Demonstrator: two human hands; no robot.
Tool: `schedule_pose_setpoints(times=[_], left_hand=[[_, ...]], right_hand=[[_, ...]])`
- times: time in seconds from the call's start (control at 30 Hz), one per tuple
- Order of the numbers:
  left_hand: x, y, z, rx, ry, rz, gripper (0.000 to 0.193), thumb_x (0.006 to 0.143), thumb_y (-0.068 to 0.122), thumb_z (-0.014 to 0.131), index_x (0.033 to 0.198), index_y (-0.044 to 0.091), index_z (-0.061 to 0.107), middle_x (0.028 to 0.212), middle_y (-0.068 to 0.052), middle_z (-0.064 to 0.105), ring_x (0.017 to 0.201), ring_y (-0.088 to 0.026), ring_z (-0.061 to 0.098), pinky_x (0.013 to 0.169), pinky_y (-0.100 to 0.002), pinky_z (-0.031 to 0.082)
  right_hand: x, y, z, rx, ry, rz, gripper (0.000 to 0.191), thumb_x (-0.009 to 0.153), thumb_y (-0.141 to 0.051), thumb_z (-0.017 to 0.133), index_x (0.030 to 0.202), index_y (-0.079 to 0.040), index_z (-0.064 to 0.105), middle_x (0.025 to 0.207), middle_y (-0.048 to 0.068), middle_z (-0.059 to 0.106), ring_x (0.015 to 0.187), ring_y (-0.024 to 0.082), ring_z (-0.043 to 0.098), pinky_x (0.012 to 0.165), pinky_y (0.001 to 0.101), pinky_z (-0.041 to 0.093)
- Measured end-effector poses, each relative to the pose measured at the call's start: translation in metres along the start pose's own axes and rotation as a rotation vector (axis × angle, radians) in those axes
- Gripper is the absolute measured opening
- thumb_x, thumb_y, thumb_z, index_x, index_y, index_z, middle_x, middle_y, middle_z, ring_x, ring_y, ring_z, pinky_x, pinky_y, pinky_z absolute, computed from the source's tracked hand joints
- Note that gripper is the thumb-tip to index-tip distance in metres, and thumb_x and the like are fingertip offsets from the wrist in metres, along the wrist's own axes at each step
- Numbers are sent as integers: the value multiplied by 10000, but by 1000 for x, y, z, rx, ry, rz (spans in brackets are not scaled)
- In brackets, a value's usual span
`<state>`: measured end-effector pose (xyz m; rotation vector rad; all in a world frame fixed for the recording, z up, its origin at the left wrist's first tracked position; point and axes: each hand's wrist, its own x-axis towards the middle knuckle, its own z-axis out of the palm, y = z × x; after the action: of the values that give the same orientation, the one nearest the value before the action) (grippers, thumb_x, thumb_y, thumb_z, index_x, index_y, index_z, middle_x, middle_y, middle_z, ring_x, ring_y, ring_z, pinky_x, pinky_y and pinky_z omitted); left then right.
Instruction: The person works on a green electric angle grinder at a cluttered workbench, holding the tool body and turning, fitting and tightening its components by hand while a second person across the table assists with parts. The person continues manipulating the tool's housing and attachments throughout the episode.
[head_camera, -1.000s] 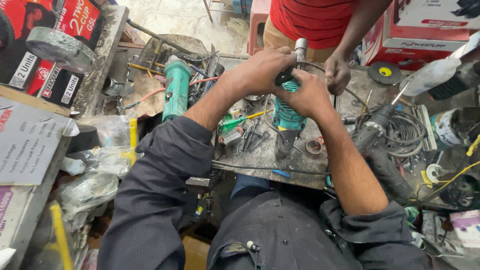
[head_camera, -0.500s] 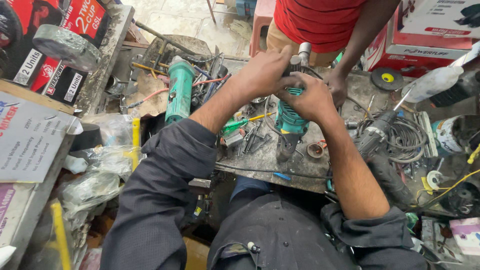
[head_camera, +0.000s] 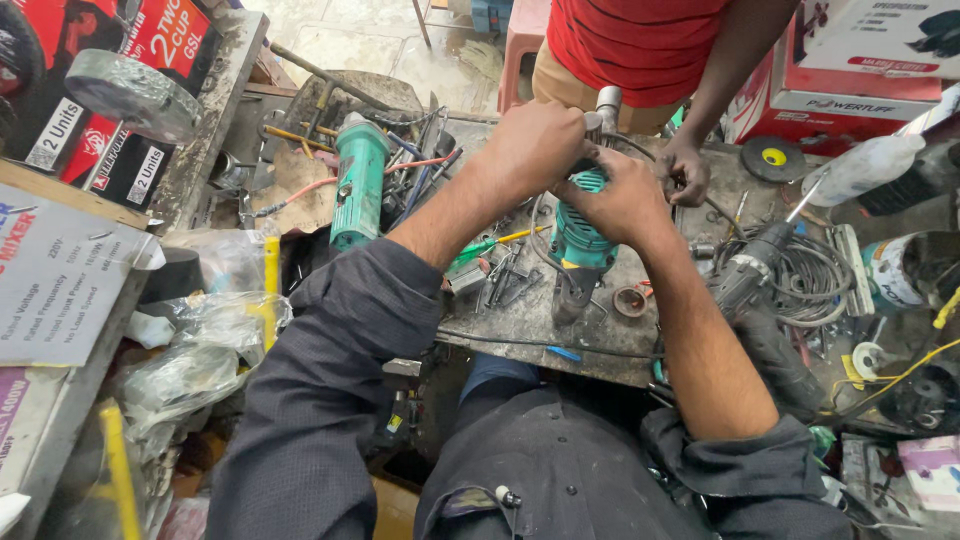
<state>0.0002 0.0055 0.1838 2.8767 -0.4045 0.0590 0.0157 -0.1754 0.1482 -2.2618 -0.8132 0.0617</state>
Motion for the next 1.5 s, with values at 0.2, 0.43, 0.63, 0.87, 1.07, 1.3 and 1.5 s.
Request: schedule_pose_setpoints(times=[0.2, 0.43, 0.63, 0.87, 1.07, 1.3, 1.5], left_hand=[[0, -10, -13, -188, 217, 398, 513, 653, 279, 831, 1019, -3, 608, 951, -215, 684, 916, -412, 678, 757, -498, 535], [-2, -2, -14, -9, 3, -10, 312, 989, 335, 707, 998, 28, 650, 1010, -207, 698, 1002, -401, 678, 882, -516, 525], [-6, -4, -9, -207, 299, 374, 457, 689, 228, 779, 1026, -40, 625, 944, -223, 695, 887, -436, 681, 729, -509, 532], [0, 1, -2, -44, 64, 172, 298, 869, 173, 749, 1081, 17, 609, 1055, -174, 707, 1026, -380, 691, 830, -504, 542], [-5, -12, 3, -151, 225, 166, 712, 689, 333, 890, 1175, -75, 568, 1056, -252, 638, 944, -442, 655, 783, -508, 528], [2, -13, 2, -148, 112, 373, 532, 669, 262, 878, 1071, 14, 633, 1117, -219, 632, 1050, -412, 640, 896, -481, 519], [-3, -3, -8, -137, 47, 153, 638, 726, 260, 843, 1215, -27, 552, 1068, -202, 626, 1040, -419, 620, 863, -513, 504]], right_hand=[[0, -4, -1, 48, 9, 33, 506, 801, -476, 811, 1136, -103, 744, 1055, 160, 761, 1011, 334, 728, 869, 436, 546], [0, -7, -4, 57, -20, 107, 512, 782, -505, 814, 1121, -127, 751, 1045, 152, 765, 1006, 331, 732, 879, 432, 547], [-1, -6, -4, 95, -1, 78, 477, 783, -439, 809, 1146, -139, 743, 1064, 152, 759, 1017, 342, 723, 861, 437, 546], [1, -1, -1, 84, -12, 32, 459, 801, -400, 816, 1123, -84, 733, 1048, 157, 764, 1010, 341, 729, 862, 438, 550], [1, -1, 2, 123, 46, -60, 454, 805, -341, 804, 1172, -82, 744, 1054, 171, 753, 996, 337, 730, 859, 424, 548], [1, 2, 2, 76, 12, -15, 428, 817, -374, 819, 1115, -76, 746, 1036, 164, 763, 994, 342, 731, 852, 432, 551], [2, 2, 2, 82, 22, -17, 461, 809, -383, 801, 1163, -93, 745, 1061, 167, 758, 1011, 344, 725, 861, 441, 543]])
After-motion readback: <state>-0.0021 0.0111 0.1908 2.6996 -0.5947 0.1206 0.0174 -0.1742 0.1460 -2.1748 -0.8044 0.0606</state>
